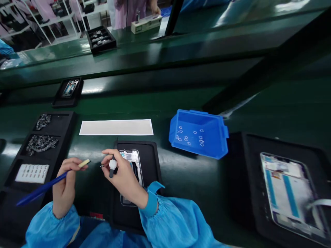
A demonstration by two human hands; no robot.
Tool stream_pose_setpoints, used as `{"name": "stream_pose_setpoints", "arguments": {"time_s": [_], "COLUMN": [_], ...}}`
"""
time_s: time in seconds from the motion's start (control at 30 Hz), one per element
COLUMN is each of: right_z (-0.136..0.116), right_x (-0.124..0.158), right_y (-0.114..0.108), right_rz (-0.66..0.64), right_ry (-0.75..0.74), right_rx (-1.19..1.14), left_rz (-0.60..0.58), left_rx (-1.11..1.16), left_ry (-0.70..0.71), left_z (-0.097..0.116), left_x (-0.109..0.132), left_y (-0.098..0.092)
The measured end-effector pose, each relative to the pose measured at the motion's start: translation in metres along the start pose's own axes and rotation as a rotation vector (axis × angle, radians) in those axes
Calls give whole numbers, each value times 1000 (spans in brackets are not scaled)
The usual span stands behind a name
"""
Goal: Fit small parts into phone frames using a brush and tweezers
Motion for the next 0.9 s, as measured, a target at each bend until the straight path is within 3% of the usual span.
{"name": "stream_pose_setpoints", "arguments": {"time_s": [0.1, 0.4, 0.67, 0.9], "right_z": [-1, -4, -4, -3], "right_x": [1, 4, 7, 7], "right_y": [-1, -1, 2, 1], "right_rz": [18, 32, 32, 8], "right_ry": [-31, -176, -204, -165], "right_rx": [50, 213, 239, 143], "left_rz": [-76, -74, -104, -62], "left_rx": [-27, -113, -149, -140], "left_ry": [11, 160, 163, 165], "left_z": [7, 8, 5, 8], "left_x": [3, 3, 6, 4], "left_y": [6, 17, 18, 16]}}
Point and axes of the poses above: each hand's wrist, its own x-axis away from the middle knuckle, its own y-axis out of the palm, z = x × y, the point moved 1 cm from there along -x, towards the middle knuckle, and after that the axes turned 5 degrees about x, right-handed, at the moved point
